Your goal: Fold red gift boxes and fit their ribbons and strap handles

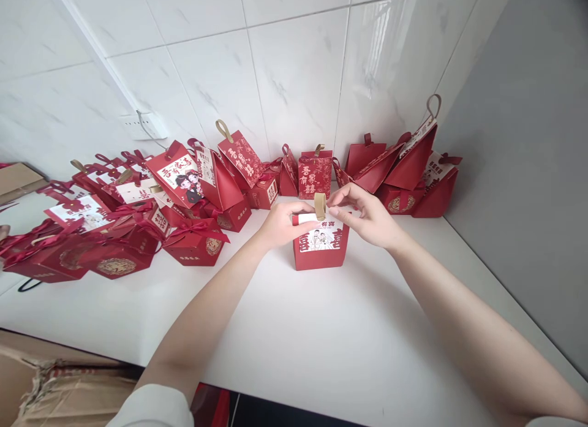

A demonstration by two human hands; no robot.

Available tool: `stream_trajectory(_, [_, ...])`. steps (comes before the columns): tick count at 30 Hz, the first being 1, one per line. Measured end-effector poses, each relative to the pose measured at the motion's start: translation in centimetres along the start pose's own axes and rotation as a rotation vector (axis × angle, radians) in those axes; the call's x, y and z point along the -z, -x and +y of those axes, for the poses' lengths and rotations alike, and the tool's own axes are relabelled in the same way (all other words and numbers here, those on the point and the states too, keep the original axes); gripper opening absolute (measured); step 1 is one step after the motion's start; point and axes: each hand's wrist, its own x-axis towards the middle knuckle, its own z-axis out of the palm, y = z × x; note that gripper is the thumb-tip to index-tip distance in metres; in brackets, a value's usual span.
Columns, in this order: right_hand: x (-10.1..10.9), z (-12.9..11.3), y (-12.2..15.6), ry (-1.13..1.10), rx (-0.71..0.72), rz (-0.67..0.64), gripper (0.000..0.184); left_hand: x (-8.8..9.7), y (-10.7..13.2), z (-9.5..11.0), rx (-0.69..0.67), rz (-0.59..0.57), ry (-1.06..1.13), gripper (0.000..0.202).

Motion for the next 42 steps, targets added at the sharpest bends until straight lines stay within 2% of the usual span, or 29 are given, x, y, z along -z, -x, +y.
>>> stream_trajectory(2, [-0.4,-0.4,0.0,-0.001,0.075,0.088,0.017,-0.6,0.1,0.0,0.062,0.026,0.029,0.033])
stream_trajectory(5, [-1.3,-0.6,0.0,0.071,0.142,0.127,0.017,-1.4,0.1,0.0,0.119,0.036,0.055,0.038])
stream_trajectory(11, [-2.0,0.1,0.1,-0.043,-0.045,0.120,0.023,-1.8,0.1,-0.4,0.160,0.017,0.095,0.035])
stream_trajectory(19, [-2.4,0.4,0.2,-0.067,-0.075,0.153,0.021,-2.1,0.1,-0.8,0.208,0.052,0.195,0.032])
stream_trajectory(21, [-2.5,0.5,0.3,-0.015,-0.007,0.203,0.018,-2.3,0.1,-1.2,0.230,0.107,0.271,0.032])
stream_trajectory(23, [-2.5,0.6,0.4,0.098,0.135,0.248,0.015,-2.6,0.2,-1.6,0.241,0.179,0.341,0.035])
stream_trajectory(25, [-2.6,0.9,0.6,0.253,0.293,0.234,0.013,-2.7,0.4,-2.0,0.224,0.244,0.376,0.039])
stream_trajectory(27, [-2.8,1.3,0.8,0.382,0.384,0.183,0.016,-2.7,0.5,-2.3,0.187,0.274,0.403,0.040])
stream_trajectory(29, [-3.3,1.9,0.9,0.446,0.411,0.163,0.021,-2.7,0.7,-2.4,0.162,0.265,0.447,0.039])
stream_trajectory(35, [-4.3,3.7,1.6,0.519,0.508,0.346,0.029,-2.9,0.9,-2.0,0.179,0.202,0.521,0.036])
stream_trajectory(38, [-4.6,4.4,2.1,0.563,0.568,0.352,0.034,-3.0,0.9,-1.6,0.147,0.169,0.540,0.034])
stream_trajectory(42, [-5.0,4.8,2.7,0.604,0.593,0.358,0.036,-2.8,1.0,-0.8,0.038,0.159,0.417,0.034])
